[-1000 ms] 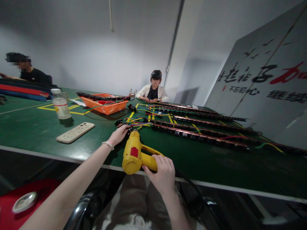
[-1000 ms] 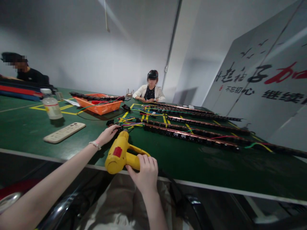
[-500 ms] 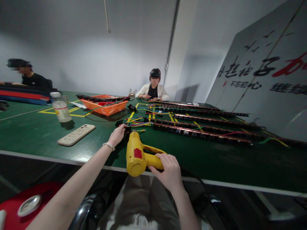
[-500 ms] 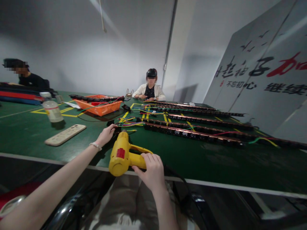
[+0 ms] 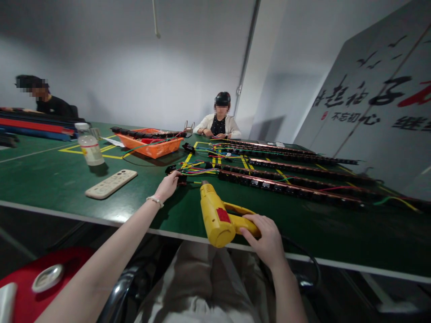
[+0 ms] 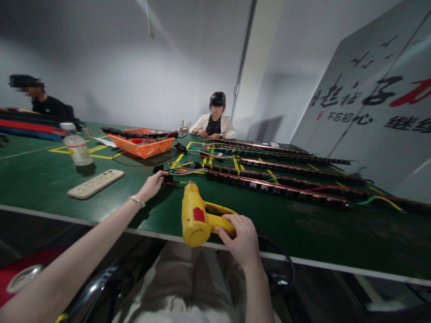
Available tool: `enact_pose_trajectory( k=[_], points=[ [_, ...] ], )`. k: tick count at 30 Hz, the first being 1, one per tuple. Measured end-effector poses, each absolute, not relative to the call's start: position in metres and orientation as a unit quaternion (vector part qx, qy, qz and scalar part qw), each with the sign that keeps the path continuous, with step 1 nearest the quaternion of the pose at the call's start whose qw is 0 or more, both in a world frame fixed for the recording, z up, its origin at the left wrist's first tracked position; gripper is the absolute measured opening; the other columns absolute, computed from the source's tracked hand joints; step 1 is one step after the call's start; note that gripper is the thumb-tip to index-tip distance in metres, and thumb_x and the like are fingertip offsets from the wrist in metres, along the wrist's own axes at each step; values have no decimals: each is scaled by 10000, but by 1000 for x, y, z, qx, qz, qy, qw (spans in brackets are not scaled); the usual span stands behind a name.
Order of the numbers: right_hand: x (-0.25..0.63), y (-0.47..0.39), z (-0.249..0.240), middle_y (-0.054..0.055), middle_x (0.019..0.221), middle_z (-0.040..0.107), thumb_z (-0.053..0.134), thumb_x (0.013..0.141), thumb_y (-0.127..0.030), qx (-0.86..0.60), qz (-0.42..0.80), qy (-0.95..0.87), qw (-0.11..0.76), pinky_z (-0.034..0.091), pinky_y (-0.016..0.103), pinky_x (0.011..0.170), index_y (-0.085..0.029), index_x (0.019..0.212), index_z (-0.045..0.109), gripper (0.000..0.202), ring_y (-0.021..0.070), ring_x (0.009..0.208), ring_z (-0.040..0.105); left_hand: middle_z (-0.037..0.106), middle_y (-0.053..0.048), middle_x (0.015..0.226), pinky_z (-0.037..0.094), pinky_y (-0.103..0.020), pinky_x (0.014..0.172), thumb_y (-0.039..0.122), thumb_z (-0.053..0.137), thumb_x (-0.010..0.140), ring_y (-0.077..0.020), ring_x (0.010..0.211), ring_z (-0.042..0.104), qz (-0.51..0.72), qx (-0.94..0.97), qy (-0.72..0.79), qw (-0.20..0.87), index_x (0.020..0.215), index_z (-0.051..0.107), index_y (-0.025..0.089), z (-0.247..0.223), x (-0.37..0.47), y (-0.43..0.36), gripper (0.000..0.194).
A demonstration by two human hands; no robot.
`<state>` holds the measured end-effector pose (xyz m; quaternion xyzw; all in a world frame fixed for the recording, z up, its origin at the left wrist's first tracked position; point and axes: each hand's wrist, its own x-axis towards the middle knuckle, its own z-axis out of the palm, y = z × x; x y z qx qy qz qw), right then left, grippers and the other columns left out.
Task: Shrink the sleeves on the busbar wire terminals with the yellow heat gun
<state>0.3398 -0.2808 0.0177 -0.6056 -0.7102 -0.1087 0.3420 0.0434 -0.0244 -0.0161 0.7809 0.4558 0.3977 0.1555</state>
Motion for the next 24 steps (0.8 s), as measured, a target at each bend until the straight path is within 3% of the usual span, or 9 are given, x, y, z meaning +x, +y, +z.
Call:
enact_pose_trajectory(
  k=[6, 18, 24],
  points=[
    [358, -286, 21, 25, 862, 637, 377, 912, -458, -631, -117, -683, 349, 389, 290, 771, -198, 852, 627, 366, 143, 812, 568, 632, -75, 1024, 454, -296, 829, 272, 337, 885, -181, 906, 600, 407, 783, 441, 166, 1098, 558, 184, -18, 43, -22, 320],
    [350, -284, 17, -1, 776, 601, 356, 925, -419, -656, -158, -659, 331, 317, 284, 751, -194, 804, 588, 345, 127, 744, 521, 593, -58, 1159, 441, -328, 925, 221, 380, 834, -192, 1053, 564, 371, 809, 417, 183, 1183, 540, 204, -10, 48, -31, 384],
    [328, -283, 18, -3, 781, 597, 352, 932, -381, -648, -163, -666, 332, 307, 287, 773, -189, 817, 579, 319, 125, 750, 514, 578, -72, 1184, 447, -346, 946, 376, 495, 826, -209, 1089, 548, 370, 836, 358, 188, 1193, 516, 184, -11, 50, -31, 414]
  ],
)
